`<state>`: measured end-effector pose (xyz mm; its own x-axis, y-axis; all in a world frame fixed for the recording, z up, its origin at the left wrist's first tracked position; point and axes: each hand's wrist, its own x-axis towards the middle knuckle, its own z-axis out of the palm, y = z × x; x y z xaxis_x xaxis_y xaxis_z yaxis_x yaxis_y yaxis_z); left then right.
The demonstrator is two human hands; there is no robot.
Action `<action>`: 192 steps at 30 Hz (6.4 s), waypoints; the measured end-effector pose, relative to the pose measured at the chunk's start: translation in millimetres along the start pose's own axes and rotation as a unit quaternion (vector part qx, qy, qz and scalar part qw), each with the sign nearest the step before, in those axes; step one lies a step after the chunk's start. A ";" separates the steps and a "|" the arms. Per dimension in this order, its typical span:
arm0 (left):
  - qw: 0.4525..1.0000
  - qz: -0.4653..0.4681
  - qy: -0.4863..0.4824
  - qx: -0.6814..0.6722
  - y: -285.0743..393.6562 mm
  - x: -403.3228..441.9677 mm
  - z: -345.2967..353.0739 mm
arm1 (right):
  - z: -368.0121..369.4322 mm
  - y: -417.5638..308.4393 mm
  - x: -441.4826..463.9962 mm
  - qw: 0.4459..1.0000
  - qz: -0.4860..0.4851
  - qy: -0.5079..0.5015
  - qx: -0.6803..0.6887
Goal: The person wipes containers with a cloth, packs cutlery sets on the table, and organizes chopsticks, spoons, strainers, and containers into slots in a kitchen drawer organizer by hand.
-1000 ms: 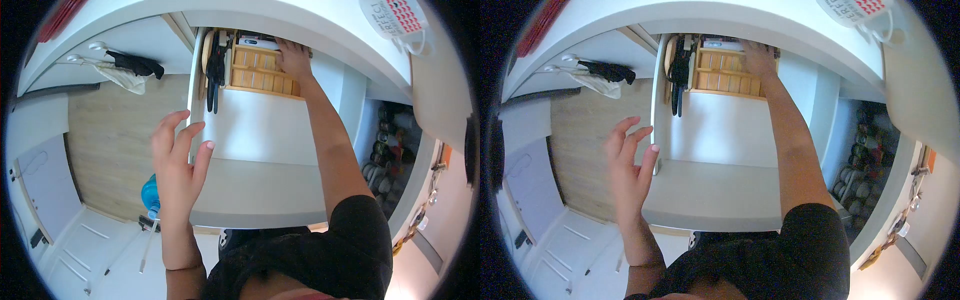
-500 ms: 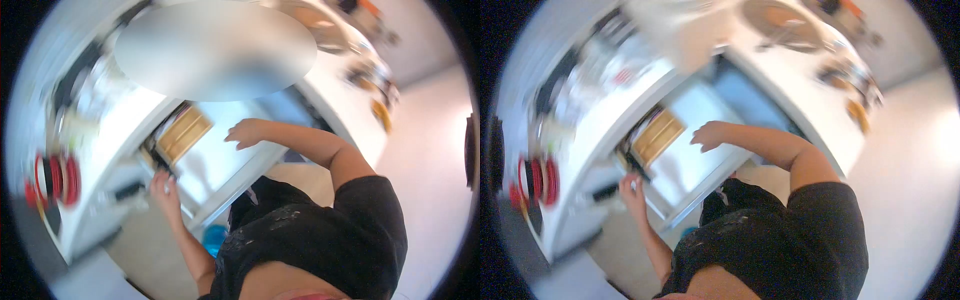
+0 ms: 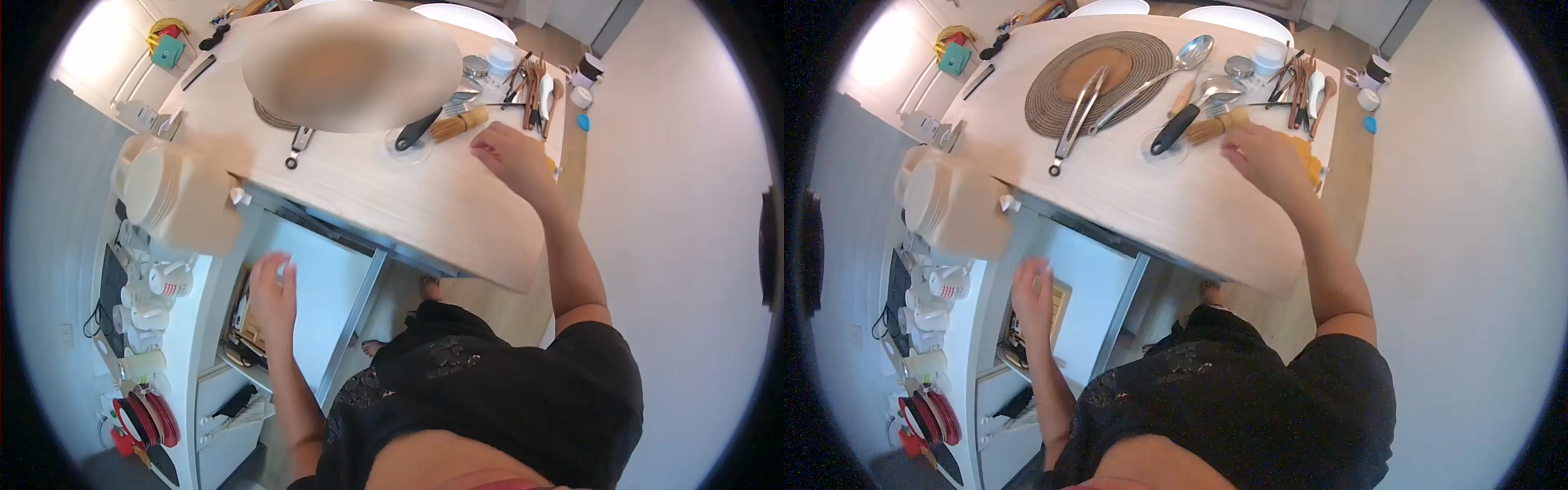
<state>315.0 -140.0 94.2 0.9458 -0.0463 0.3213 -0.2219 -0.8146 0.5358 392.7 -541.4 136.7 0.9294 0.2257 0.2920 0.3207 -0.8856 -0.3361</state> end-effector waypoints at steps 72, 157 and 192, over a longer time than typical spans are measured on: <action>0.799 -0.530 0.282 -0.026 -169.5 -314.6 -40.9 | 588.1 -368.0 111.9 0.885 -0.366 -0.205 -0.202; 0.998 -0.054 -0.012 -0.006 58.4 -16.7 56.8 | -6.1 7.0 -65.8 0.984 -0.036 -0.069 0.160; 0.871 -0.121 -0.203 -0.430 185.4 60.9 153.7 | -16.0 72.6 2.1 0.976 -0.054 -0.042 0.205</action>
<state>367.9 -382.8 93.1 0.9569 -0.2758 -0.0908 0.0649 -0.1014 0.9927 415.0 -611.7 127.2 0.8920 0.3575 0.2768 0.4484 -0.6209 -0.6430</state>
